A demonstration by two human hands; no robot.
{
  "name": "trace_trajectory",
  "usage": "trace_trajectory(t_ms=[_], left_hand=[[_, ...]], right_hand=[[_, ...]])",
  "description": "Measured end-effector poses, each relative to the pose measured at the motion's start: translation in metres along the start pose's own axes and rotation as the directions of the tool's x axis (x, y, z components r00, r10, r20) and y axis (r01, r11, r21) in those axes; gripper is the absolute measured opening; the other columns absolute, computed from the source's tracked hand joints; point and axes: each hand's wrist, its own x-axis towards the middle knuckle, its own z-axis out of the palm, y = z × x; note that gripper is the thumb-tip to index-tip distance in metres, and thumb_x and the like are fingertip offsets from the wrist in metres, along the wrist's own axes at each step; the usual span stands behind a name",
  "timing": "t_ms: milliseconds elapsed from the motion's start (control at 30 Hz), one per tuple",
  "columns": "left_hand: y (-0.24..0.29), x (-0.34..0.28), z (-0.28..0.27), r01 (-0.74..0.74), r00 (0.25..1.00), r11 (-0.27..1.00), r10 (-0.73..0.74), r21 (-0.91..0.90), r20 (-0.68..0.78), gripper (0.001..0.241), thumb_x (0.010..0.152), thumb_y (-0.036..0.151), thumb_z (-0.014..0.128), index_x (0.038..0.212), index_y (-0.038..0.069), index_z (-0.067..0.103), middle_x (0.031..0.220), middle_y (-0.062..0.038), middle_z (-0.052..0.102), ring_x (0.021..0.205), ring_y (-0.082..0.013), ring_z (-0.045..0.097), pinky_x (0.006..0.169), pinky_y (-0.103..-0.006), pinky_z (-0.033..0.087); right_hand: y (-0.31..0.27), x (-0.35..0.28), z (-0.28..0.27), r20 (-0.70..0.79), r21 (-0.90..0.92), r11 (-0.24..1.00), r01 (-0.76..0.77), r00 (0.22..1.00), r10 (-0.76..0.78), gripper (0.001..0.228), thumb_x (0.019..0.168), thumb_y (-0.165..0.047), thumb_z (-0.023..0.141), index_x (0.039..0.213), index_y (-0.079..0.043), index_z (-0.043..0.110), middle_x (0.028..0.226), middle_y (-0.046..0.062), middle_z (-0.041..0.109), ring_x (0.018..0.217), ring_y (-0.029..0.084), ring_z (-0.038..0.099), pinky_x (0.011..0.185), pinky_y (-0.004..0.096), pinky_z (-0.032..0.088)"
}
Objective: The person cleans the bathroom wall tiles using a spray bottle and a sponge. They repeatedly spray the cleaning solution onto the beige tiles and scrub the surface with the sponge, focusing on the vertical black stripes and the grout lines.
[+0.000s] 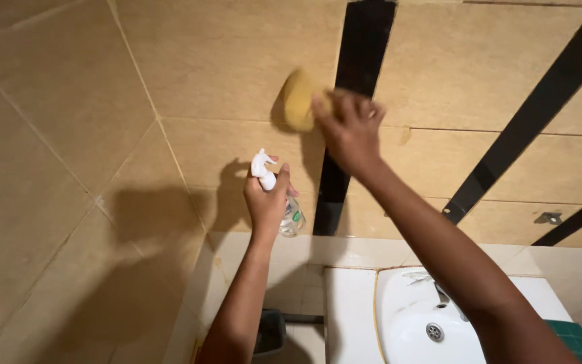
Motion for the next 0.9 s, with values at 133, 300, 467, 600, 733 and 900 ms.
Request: trace_trajectory(t_ms=[133,300,467,600,733,900], left_hand=[[0.014,0.015,0.010,-0.016,1.000,0.999,0.016,-0.039,-0.001,0.022,0.094,0.002,0.070,0.113,0.000,0.060,0.074,-0.004,0.064,0.052,-0.0101,0.059,0.050,-0.0273,0.052],[0.049,0.030,0.026,-0.090,0.991,0.990,0.099,-0.108,0.084,0.028,0.094,0.002,0.067,0.121,0.000,0.060,0.081,-0.002,0.064,0.058,-0.0074,0.060,0.051,-0.0264,0.054],[0.061,0.040,0.035,-0.186,0.979,0.982,0.183,0.023,0.094,0.022,0.095,0.005,0.068,0.116,0.000,0.062,0.078,-0.005,0.067,0.058,-0.0083,0.063,0.052,-0.0262,0.056],[0.039,0.045,0.022,-0.129,0.991,0.986,0.126,0.103,0.036,0.019,0.098,0.009,0.073,0.090,-0.004,0.062,0.070,-0.007,0.065,0.056,-0.0115,0.064,0.051,-0.0287,0.056],[0.038,0.034,0.005,-0.105,0.994,0.985,0.102,0.135,0.025,0.020,0.099,0.010,0.074,0.091,-0.004,0.062,0.064,-0.007,0.065,0.054,-0.0128,0.065,0.051,-0.0282,0.051],[0.046,0.024,-0.009,-0.079,0.996,0.997,0.079,0.017,0.031,0.023,0.094,0.007,0.071,0.111,0.001,0.058,0.064,-0.002,0.061,0.051,-0.0102,0.058,0.049,-0.0278,0.051]], right_hand=[[-0.019,-0.044,0.004,0.120,0.002,0.991,0.133,0.984,-0.133,0.063,0.083,-0.017,0.071,0.145,-0.025,0.062,0.141,0.005,0.058,0.116,0.029,0.050,0.089,0.050,0.033],[-0.031,-0.093,0.006,0.247,0.084,0.983,0.166,0.952,-0.182,0.067,0.084,-0.015,0.068,0.149,-0.028,0.056,0.142,0.004,0.055,0.120,0.028,0.050,0.092,0.050,0.036],[-0.032,-0.104,0.008,0.247,0.088,0.988,0.129,0.958,-0.147,0.067,0.087,-0.011,0.066,0.150,-0.030,0.055,0.142,0.002,0.055,0.123,0.026,0.050,0.094,0.050,0.036],[-0.026,-0.088,0.005,0.250,0.074,0.997,0.023,0.967,-0.041,0.067,0.083,-0.011,0.067,0.145,-0.033,0.057,0.141,0.004,0.056,0.126,0.029,0.051,0.093,0.052,0.034],[-0.009,-0.034,-0.007,0.197,0.081,0.988,-0.130,0.974,0.112,0.060,0.090,-0.013,0.069,0.146,-0.033,0.060,0.138,0.007,0.058,0.116,0.031,0.049,0.094,0.054,0.033],[0.006,0.057,-0.025,-0.069,0.127,0.960,-0.250,0.963,0.260,0.065,0.093,-0.013,0.074,0.154,-0.023,0.056,0.143,0.012,0.053,0.122,0.037,0.043,0.101,0.055,0.032]])
